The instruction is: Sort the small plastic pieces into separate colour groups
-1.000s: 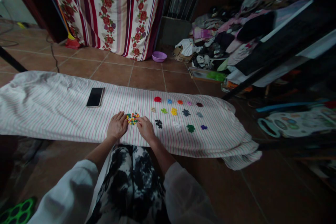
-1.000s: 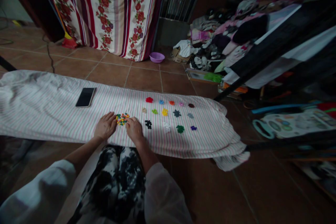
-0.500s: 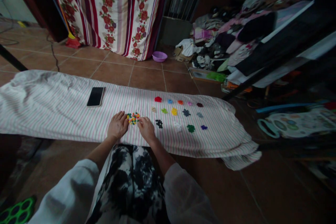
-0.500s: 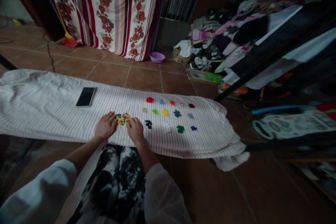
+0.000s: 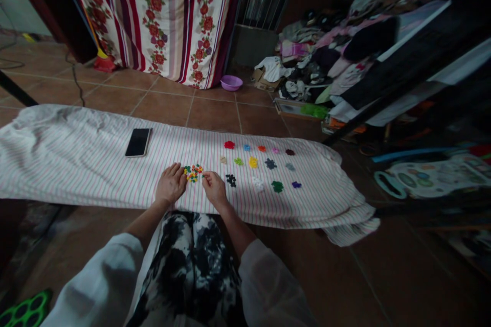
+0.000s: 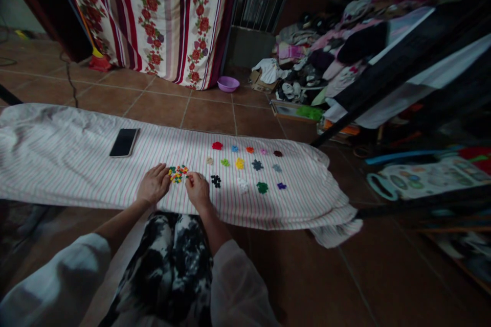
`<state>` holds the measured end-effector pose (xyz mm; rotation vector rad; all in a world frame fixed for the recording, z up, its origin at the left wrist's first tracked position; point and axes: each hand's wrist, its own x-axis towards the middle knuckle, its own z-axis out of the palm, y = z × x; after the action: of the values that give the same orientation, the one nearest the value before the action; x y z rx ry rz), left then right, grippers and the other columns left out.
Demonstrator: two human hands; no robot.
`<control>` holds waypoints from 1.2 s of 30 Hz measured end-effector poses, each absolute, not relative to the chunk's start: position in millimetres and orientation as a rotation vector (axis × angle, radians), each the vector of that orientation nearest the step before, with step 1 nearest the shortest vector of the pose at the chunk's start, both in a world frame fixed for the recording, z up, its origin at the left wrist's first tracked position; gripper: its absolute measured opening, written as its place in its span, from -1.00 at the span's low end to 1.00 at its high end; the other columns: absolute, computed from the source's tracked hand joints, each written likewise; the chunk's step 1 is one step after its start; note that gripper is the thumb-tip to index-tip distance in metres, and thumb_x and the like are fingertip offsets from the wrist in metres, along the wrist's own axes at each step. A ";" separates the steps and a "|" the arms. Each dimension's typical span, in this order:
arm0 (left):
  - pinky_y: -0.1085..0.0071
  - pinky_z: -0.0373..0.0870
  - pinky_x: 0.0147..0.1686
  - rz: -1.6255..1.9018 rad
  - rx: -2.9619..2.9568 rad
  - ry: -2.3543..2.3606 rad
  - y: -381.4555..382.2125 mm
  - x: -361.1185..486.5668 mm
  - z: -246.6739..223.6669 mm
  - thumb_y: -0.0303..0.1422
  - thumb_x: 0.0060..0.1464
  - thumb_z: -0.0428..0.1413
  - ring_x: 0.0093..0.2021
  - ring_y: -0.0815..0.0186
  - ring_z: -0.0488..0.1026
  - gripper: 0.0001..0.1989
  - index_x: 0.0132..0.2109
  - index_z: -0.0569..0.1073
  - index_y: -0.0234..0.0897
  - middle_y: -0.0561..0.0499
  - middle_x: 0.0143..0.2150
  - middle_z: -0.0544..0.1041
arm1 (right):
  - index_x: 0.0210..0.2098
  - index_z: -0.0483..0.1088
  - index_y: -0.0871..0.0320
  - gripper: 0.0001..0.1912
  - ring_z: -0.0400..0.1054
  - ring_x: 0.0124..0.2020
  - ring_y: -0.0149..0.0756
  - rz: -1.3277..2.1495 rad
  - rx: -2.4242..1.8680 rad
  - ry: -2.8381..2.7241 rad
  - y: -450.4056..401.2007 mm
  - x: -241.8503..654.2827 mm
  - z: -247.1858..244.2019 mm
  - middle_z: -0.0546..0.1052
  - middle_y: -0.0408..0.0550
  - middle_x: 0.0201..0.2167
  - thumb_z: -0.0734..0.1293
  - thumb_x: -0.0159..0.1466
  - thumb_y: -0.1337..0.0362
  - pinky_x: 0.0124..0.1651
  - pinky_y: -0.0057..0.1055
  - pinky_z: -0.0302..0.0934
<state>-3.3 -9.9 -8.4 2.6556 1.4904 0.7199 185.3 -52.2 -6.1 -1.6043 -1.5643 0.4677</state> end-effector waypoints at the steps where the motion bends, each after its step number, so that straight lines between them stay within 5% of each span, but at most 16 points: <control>1: 0.02 0.19 0.24 0.715 2.652 1.488 -9.8 -3.5 -8.4 -0.26 0.24 -0.14 0.27 0.06 0.26 -0.64 0.00 0.46 -0.25 -0.17 0.12 0.48 | -0.19 0.43 0.10 -0.79 0.44 -0.25 -0.32 0.469 -1.609 -1.561 -52.2 185.3 -6.0 0.55 -0.07 -0.25 0.21 0.24 0.33 -0.13 -0.39 0.33; 18: 0.03 0.17 0.25 0.679 2.637 1.510 -10.1 -3.4 -9.1 -0.24 0.24 -0.16 0.28 0.06 0.23 -0.58 0.10 0.41 -0.27 -0.19 0.17 0.43 | -0.15 0.43 0.07 -0.76 0.47 -0.31 -0.29 0.469 -1.690 -1.379 -88.1 221.3 3.7 0.58 -0.08 -0.26 0.21 0.24 0.22 -0.21 -0.37 0.36; 36: 0.02 0.22 0.21 0.757 2.636 1.526 -9.0 -4.2 -13.2 -0.21 0.23 -0.18 0.26 0.02 0.26 -0.56 0.07 0.40 -0.35 -0.27 0.14 0.44 | -0.39 0.38 0.12 -0.79 0.39 -0.20 -0.13 -0.292 -1.946 -1.079 -121.5 413.9 -12.7 0.55 0.10 -0.30 0.15 0.12 0.22 0.01 -0.12 0.24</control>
<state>-4.2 -9.0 -13.2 2.6364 1.5256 0.7570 413.9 -121.5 -12.7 -1.9461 -1.0791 -0.2924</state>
